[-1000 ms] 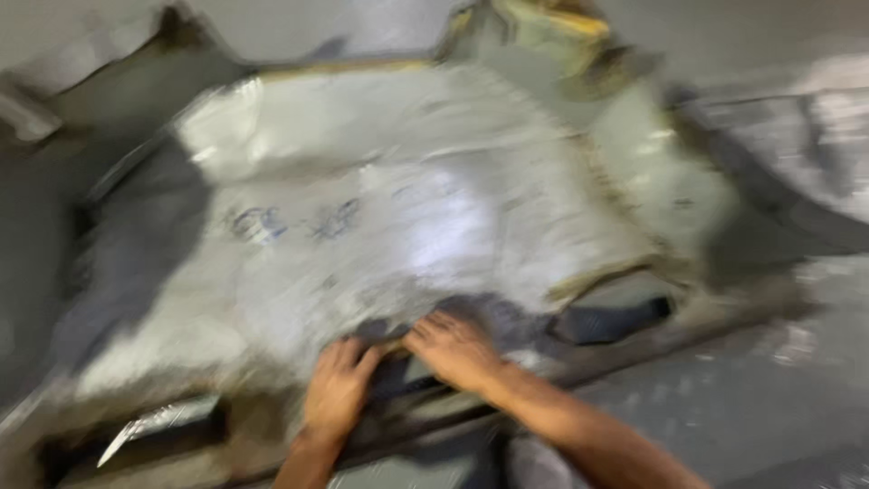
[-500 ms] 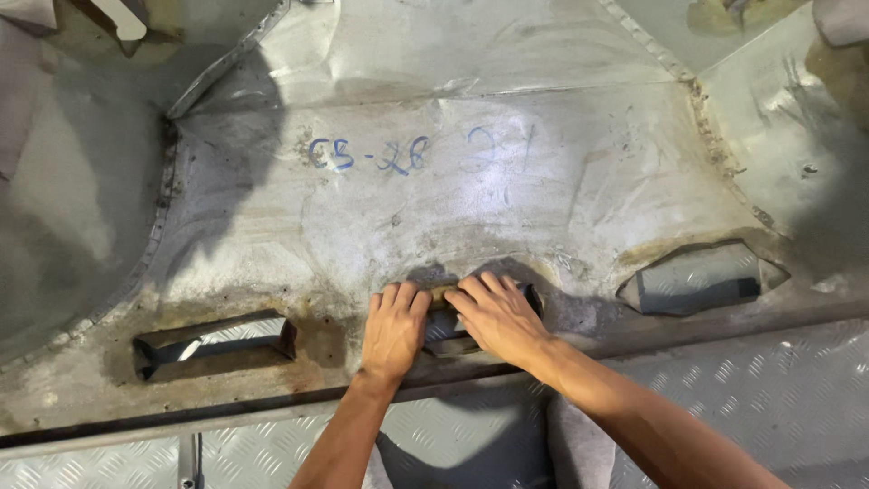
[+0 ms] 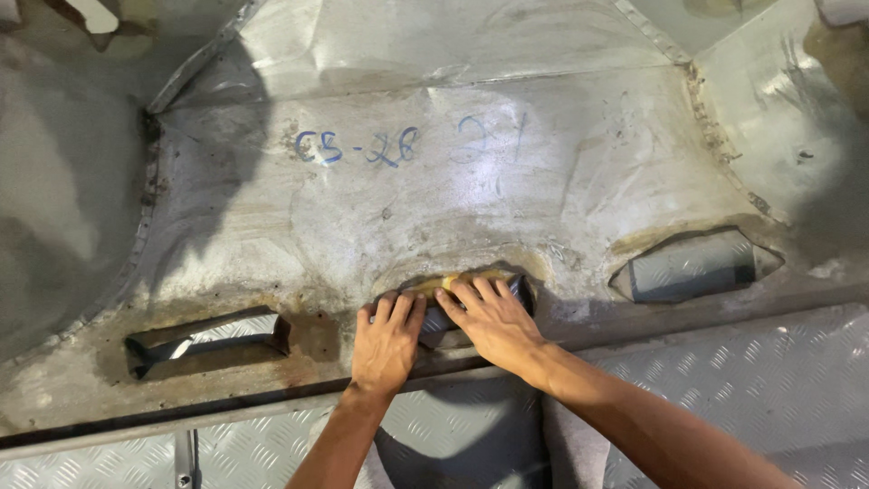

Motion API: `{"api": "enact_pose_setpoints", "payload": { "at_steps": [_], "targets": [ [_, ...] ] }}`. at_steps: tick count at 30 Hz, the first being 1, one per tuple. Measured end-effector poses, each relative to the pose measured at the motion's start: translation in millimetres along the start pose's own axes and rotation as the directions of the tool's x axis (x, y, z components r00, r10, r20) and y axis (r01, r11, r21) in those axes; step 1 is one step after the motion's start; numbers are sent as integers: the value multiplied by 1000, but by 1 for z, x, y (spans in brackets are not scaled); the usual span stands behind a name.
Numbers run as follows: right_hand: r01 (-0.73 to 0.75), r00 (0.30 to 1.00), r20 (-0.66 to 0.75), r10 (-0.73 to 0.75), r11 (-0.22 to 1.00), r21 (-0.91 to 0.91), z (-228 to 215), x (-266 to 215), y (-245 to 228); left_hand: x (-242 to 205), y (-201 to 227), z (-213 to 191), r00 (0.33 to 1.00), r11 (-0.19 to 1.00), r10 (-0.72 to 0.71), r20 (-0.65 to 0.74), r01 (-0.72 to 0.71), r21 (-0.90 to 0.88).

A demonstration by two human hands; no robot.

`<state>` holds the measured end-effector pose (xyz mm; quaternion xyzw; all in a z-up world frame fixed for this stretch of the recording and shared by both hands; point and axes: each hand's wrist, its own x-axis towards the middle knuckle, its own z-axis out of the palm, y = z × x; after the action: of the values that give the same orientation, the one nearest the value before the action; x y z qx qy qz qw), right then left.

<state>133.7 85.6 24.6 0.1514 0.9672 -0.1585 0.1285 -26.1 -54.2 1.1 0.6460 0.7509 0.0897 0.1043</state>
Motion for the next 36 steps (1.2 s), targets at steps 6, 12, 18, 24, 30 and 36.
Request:
{"api": "enact_pose_setpoints", "payload": {
  "at_steps": [6, 12, 18, 24, 30, 36],
  "targets": [
    [14, 1000, 5, -14, 999, -30, 0, 3, -2, 3, -1, 2, 998, 1000, -18, 65, 17, 14],
    [-10, 999, -39, 11, 999, 46, -7, 4, 2, 5, -12, -21, 950, 945, -246, -195, 190, -268],
    [-101, 994, -18, 109, 966, 239, -13, 16, 1, -2, -15, -40, 907, 901, -415, 70, 421, -108],
    [33, 992, -124, 0, 964, 264, 2, 31, -6, 6, -5, -23, 877, 865, -470, 100, 481, -143],
    [34, 994, -105, -11, 975, 219, 13, 26, -7, 23, -8, -5, 832, 860, -500, 239, 510, 26],
    [79, 997, -1, -79, 991, 112, 21, 27, -6, 21, -5, -9, 816, 841, -504, 283, 538, -57]
  ]
}}
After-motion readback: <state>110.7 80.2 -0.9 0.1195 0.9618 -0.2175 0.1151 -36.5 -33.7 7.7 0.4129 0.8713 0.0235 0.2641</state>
